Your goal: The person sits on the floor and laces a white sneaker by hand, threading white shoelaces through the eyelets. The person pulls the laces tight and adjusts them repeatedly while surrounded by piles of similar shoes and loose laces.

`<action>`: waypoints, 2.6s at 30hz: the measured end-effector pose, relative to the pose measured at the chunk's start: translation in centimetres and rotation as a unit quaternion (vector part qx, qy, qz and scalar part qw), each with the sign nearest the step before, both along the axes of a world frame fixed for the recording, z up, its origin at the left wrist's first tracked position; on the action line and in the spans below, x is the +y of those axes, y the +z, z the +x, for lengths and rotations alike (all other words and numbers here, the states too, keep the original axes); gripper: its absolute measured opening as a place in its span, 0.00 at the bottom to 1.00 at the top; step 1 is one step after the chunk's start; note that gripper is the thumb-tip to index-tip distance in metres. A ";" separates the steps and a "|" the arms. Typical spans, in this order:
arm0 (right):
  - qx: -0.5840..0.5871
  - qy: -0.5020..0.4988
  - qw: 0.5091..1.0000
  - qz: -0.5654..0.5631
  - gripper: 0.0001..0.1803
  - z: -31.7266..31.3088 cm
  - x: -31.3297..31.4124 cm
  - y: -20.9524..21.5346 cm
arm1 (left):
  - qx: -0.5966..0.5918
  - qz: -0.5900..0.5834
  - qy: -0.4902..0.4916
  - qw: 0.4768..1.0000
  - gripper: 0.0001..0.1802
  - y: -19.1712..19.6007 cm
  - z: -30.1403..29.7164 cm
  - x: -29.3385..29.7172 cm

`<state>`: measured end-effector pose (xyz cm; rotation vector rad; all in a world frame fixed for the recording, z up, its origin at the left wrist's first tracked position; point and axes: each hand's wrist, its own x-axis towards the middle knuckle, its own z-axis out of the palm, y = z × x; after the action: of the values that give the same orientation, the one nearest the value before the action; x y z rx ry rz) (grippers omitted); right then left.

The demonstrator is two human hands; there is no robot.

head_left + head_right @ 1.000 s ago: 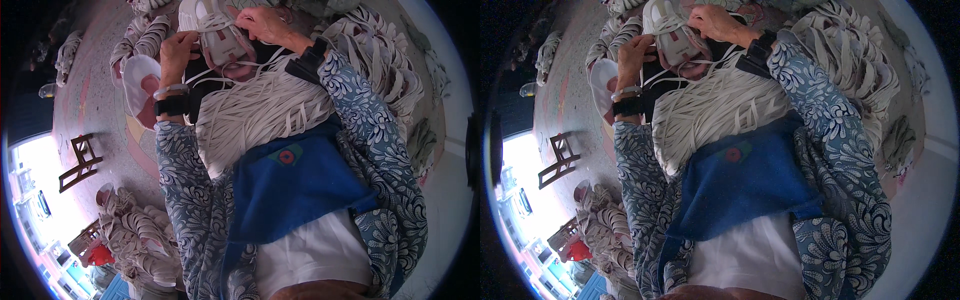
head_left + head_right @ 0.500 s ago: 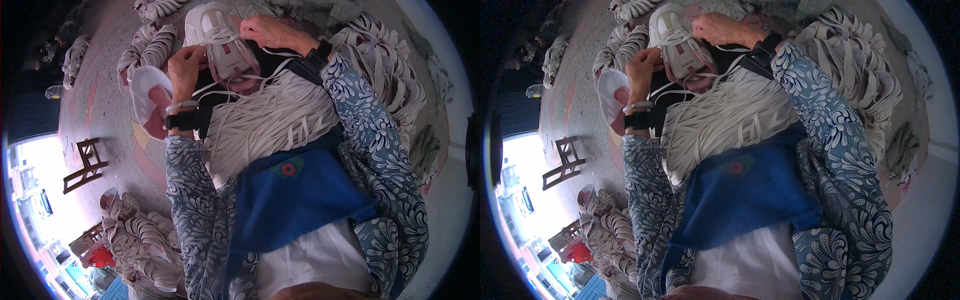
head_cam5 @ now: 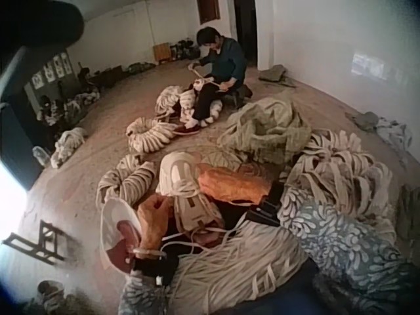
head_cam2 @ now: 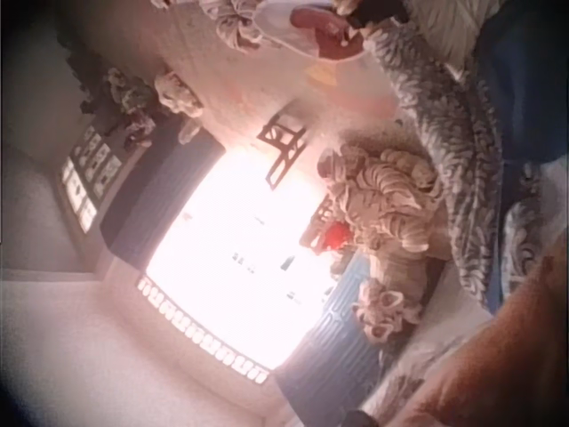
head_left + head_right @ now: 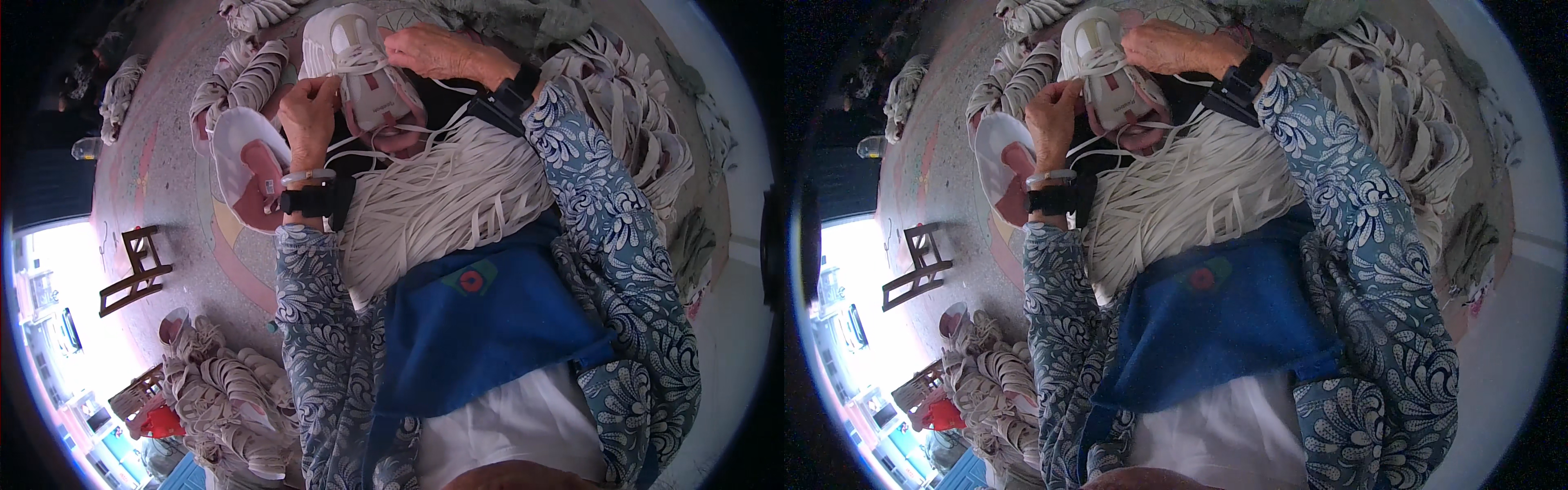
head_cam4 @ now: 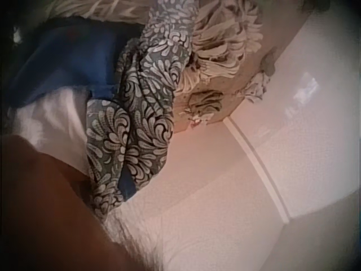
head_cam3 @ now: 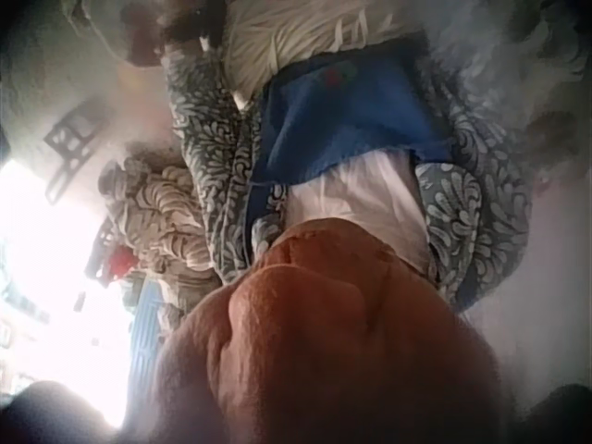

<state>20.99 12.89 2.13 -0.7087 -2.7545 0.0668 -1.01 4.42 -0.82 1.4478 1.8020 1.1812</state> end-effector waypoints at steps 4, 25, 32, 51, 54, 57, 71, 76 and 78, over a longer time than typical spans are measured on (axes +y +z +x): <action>-0.050 0.092 0.989 0.102 0.11 -0.4 1.0 -0.1 | 0.196 0.130 -0.001 0.972 0.17 -0.3 1.1 -0.3; 0.175 -0.120 0.973 0.086 0.09 -1.3 -3.5 -4.1 | 0.440 0.173 -0.112 0.874 0.11 0.7 2.1 -0.6; 0.079 -0.130 0.936 0.318 0.07 -2.6 -2.8 -7.1 | 0.473 0.315 -0.099 0.817 0.06 1.3 2.3 -0.6; 0.425 0.058 0.818 -0.384 0.10 -2.3 -10.0 2.0 | -0.224 0.017 -0.340 0.913 0.07 7.2 5.4 -10.7; 0.368 0.040 0.864 -0.340 0.11 -3.1 -9.1 -1.2 | -0.205 0.034 -0.352 0.913 0.08 7.8 6.3 -10.3; 0.341 -0.056 0.819 -0.458 0.12 -0.9 -9.6 1.4 | -0.232 -0.063 -0.360 0.901 0.10 6.0 4.2 -9.7; 0.316 0.148 0.811 -0.470 0.20 3.4 -16.7 5.2 | -0.123 0.044 -0.364 0.922 0.17 5.2 5.3 -9.0; 0.392 -0.151 0.511 -0.750 0.25 3.7 -13.5 1.3 | -0.042 0.146 -0.453 0.879 0.14 4.6 8.1 -11.3; 0.396 -0.148 0.500 -0.756 0.27 0.2 -13.4 0.9 | -0.072 0.005 -0.485 0.872 0.16 5.0 8.7 -11.8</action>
<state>21.22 -0.50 3.06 -0.9900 -0.9873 2.1855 7.66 -7.39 4.18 1.8498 0.7296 0.7119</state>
